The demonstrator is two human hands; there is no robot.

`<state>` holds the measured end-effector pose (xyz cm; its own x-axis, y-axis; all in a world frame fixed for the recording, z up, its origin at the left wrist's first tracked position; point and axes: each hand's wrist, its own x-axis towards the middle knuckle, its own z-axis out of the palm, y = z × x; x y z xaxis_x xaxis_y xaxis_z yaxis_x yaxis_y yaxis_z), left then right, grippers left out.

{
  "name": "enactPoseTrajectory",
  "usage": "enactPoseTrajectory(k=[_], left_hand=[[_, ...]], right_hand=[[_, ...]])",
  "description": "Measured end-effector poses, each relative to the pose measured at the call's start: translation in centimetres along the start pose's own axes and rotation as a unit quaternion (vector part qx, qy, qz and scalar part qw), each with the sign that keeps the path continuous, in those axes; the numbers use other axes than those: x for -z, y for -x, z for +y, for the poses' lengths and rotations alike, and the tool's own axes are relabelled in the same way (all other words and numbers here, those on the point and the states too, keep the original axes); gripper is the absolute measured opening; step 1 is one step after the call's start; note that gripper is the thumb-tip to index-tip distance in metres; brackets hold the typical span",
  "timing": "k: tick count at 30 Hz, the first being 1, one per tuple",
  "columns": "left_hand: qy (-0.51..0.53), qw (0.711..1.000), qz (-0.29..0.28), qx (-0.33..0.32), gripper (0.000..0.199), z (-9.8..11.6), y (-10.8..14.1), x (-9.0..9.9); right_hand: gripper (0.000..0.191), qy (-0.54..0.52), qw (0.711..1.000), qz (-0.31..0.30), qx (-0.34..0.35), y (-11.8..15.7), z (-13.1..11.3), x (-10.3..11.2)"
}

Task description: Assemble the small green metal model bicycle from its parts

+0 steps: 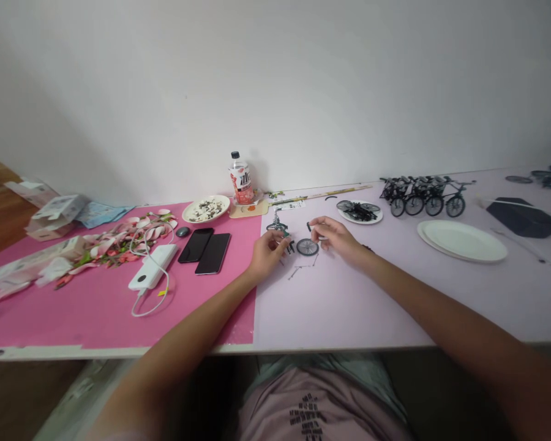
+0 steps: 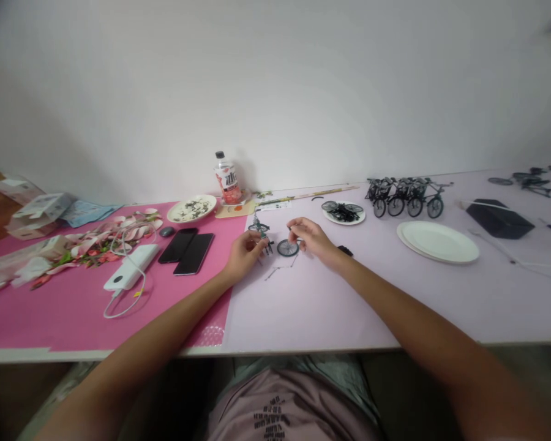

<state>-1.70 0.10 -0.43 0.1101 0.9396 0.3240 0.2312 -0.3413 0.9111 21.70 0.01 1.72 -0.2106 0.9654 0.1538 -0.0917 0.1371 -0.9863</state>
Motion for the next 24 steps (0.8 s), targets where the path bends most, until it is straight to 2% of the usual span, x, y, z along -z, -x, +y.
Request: enactPoseTrajectory(k=[3,5,15,18,24], left_hand=[[0.002,1.000,0.004,-0.003,0.036,0.3,0.1,0.0],[0.000,1.000,0.006,-0.003,0.034,0.5,0.2,0.0],[-0.014,1.000,0.019,-0.013,0.033,0.8,0.2,0.0],[-0.012,1.000,0.018,-0.015,0.034,0.5,0.1,0.0],[-0.011,1.000,0.013,-0.014,0.038,-0.1,-0.1,0.0]], right_hand=[[0.055,0.025,0.999,-0.012,0.032,0.1,0.5,-0.1],[0.059,0.035,0.998,-0.017,0.044,0.0,0.9,-0.1],[0.045,0.094,0.993,-0.040,0.064,-0.3,1.1,0.1],[0.043,0.101,0.992,-0.063,0.050,0.0,1.0,-0.2],[0.032,0.102,0.991,-0.072,0.042,0.6,1.0,-1.0]])
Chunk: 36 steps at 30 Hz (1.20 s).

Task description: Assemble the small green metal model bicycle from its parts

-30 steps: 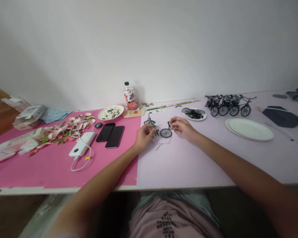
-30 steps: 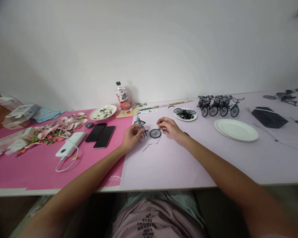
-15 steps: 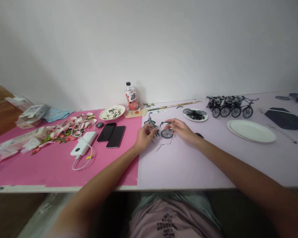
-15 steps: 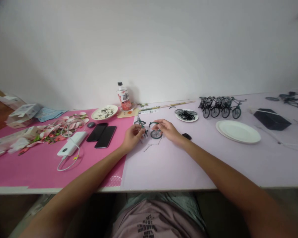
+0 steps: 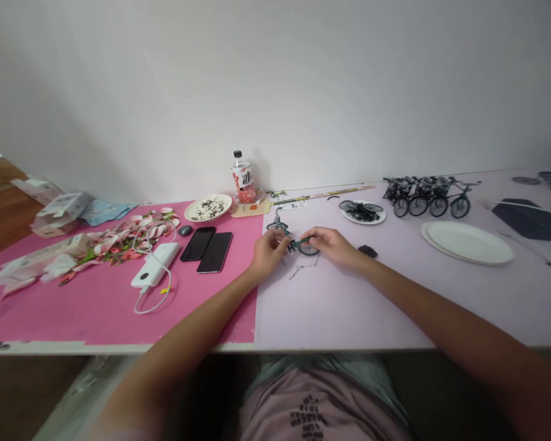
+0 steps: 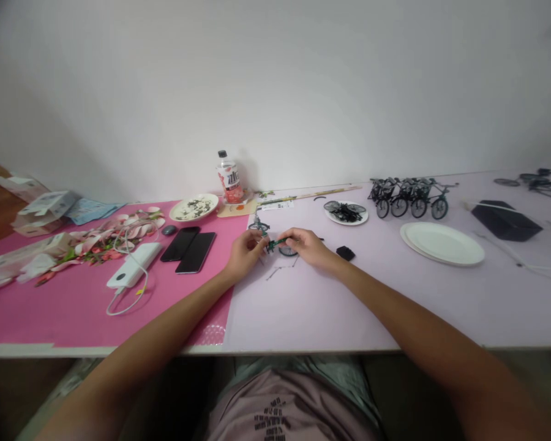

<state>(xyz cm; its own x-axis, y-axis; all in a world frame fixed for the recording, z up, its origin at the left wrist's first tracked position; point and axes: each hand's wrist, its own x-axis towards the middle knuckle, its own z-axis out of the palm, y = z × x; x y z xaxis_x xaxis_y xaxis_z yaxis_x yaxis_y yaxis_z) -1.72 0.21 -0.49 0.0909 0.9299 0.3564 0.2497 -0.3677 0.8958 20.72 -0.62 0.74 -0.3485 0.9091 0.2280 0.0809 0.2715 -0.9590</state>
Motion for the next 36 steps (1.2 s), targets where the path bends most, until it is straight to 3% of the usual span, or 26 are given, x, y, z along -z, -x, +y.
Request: enactPoseTrajectory(k=[6,16,27,36], left_hand=[[0.001,1.000,-0.003,0.003,0.039,0.2,0.1,0.0],[-0.016,1.000,-0.018,-0.011,0.033,1.0,0.3,0.1],[-0.040,0.998,-0.046,-0.025,0.029,1.0,0.5,0.0],[-0.046,0.996,-0.065,-0.038,0.030,0.8,0.4,0.0]], right_hand=[[0.018,0.011,1.000,-0.014,0.003,0.3,-0.3,-0.2],[0.020,0.105,0.994,0.000,0.025,0.4,0.0,-0.4],[0.023,0.170,0.975,-0.013,0.141,0.3,0.2,-0.3],[0.027,0.235,0.954,0.023,0.187,0.4,0.3,-0.5]])
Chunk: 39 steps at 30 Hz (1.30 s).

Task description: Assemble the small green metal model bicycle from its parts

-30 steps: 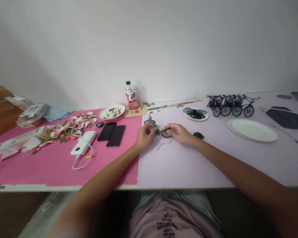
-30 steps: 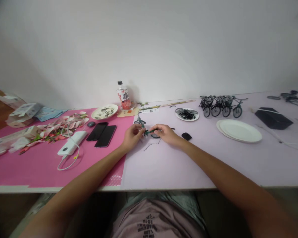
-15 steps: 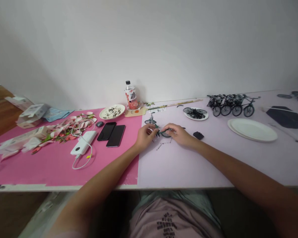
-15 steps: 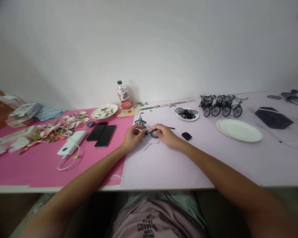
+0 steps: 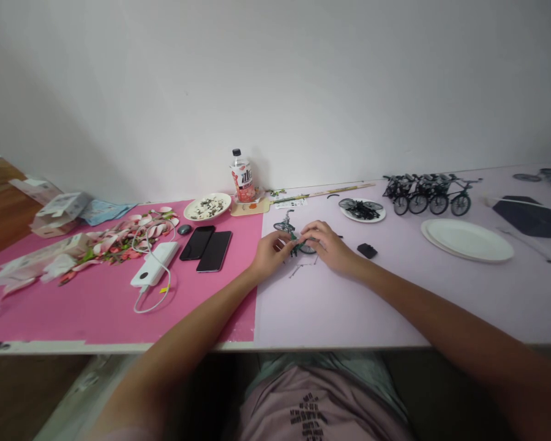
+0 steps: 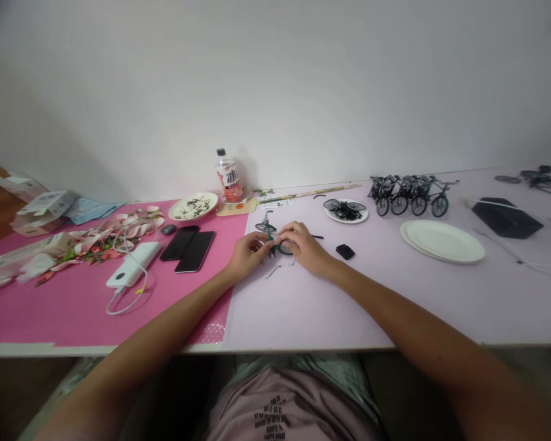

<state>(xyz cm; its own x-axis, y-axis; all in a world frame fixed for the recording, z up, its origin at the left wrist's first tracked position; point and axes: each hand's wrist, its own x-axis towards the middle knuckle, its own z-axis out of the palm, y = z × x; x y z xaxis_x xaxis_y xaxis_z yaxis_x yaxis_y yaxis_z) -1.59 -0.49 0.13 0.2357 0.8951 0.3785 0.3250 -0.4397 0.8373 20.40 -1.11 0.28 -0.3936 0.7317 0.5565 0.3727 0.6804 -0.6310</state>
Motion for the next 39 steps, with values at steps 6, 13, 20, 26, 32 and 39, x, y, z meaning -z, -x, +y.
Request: enactPoseTrajectory(k=[6,13,20,26,32,39], left_hand=[[0.002,1.000,-0.003,0.001,0.030,0.3,0.0,0.0],[0.008,1.000,0.006,0.011,0.034,0.3,0.1,-0.1],[0.023,1.000,0.004,0.011,0.033,0.0,0.0,-0.2],[0.040,0.999,0.003,0.017,0.034,-0.2,0.0,-0.1],[0.039,0.999,-0.003,0.025,0.039,-0.1,0.0,-0.1],[0.047,0.999,-0.002,0.023,0.042,-0.2,-0.1,-0.2]], right_hand=[[0.025,0.036,0.999,0.019,0.020,-0.1,-0.1,-0.1],[0.025,0.058,0.998,0.025,0.020,-0.1,-0.3,0.2],[0.023,0.044,0.999,0.022,0.004,-0.2,-0.7,0.2],[0.021,0.040,0.999,0.026,-0.008,-0.1,-1.3,0.3],[0.017,0.043,0.999,0.027,0.007,0.0,-1.1,0.1],[0.013,0.069,0.996,0.052,0.026,-0.2,-0.3,-0.2]])
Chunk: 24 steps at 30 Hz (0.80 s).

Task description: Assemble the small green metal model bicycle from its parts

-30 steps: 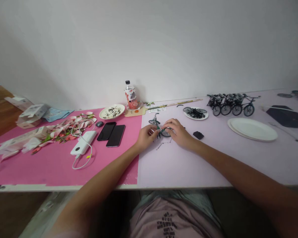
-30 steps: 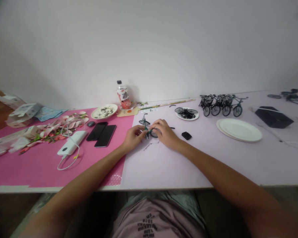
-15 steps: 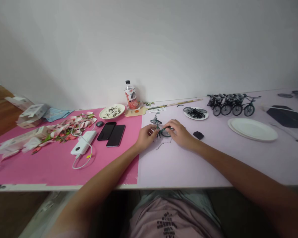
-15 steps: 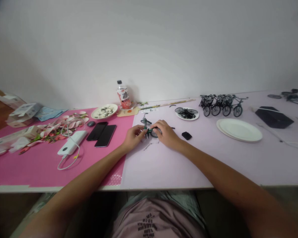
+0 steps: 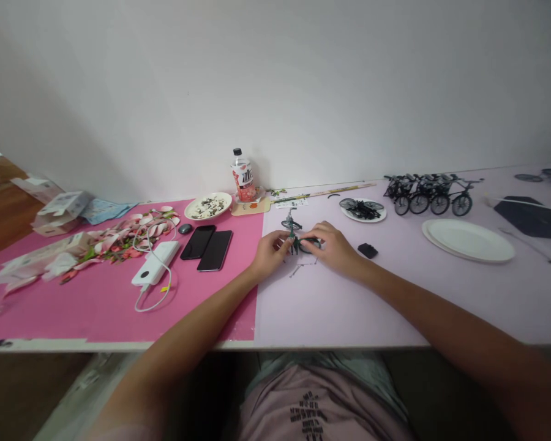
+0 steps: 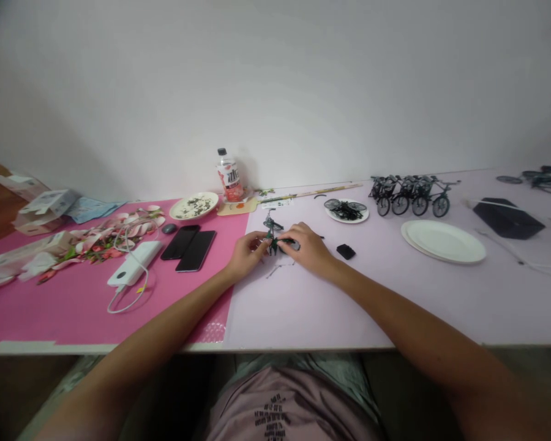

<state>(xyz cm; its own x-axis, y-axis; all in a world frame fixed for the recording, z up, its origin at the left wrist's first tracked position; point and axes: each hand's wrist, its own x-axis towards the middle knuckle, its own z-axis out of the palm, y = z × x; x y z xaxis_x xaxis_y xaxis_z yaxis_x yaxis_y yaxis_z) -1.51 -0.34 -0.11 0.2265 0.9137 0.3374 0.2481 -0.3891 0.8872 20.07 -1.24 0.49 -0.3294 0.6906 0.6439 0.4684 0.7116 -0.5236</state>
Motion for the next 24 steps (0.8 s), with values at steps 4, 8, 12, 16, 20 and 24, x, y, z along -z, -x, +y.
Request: enactPoseTrajectory(k=[4,8,12,16,20,24], left_hand=[[0.004,1.000,0.007,0.000,0.041,-0.1,0.0,0.0],[0.026,0.999,0.004,0.017,0.042,-0.1,0.0,-0.1],[0.051,0.998,0.000,0.028,0.045,0.0,-0.1,-0.1],[0.054,0.998,-0.001,0.022,0.044,0.1,0.0,-0.2],[0.049,0.999,-0.005,0.012,0.042,0.1,0.1,-0.2],[0.048,0.999,0.005,0.010,0.042,-0.1,0.0,-0.2]], right_hand=[[0.009,0.023,0.999,0.023,0.010,0.0,0.2,-0.2],[0.008,0.040,0.998,0.051,0.026,0.1,0.1,-0.5],[0.008,0.061,0.994,0.075,0.042,0.2,-0.3,-0.6],[0.011,0.093,0.990,0.095,0.047,0.2,-0.7,-0.8],[0.013,0.106,0.988,0.099,0.056,0.3,-1.1,-1.0],[0.010,0.086,0.991,0.092,0.056,0.4,-1.4,-1.2]])
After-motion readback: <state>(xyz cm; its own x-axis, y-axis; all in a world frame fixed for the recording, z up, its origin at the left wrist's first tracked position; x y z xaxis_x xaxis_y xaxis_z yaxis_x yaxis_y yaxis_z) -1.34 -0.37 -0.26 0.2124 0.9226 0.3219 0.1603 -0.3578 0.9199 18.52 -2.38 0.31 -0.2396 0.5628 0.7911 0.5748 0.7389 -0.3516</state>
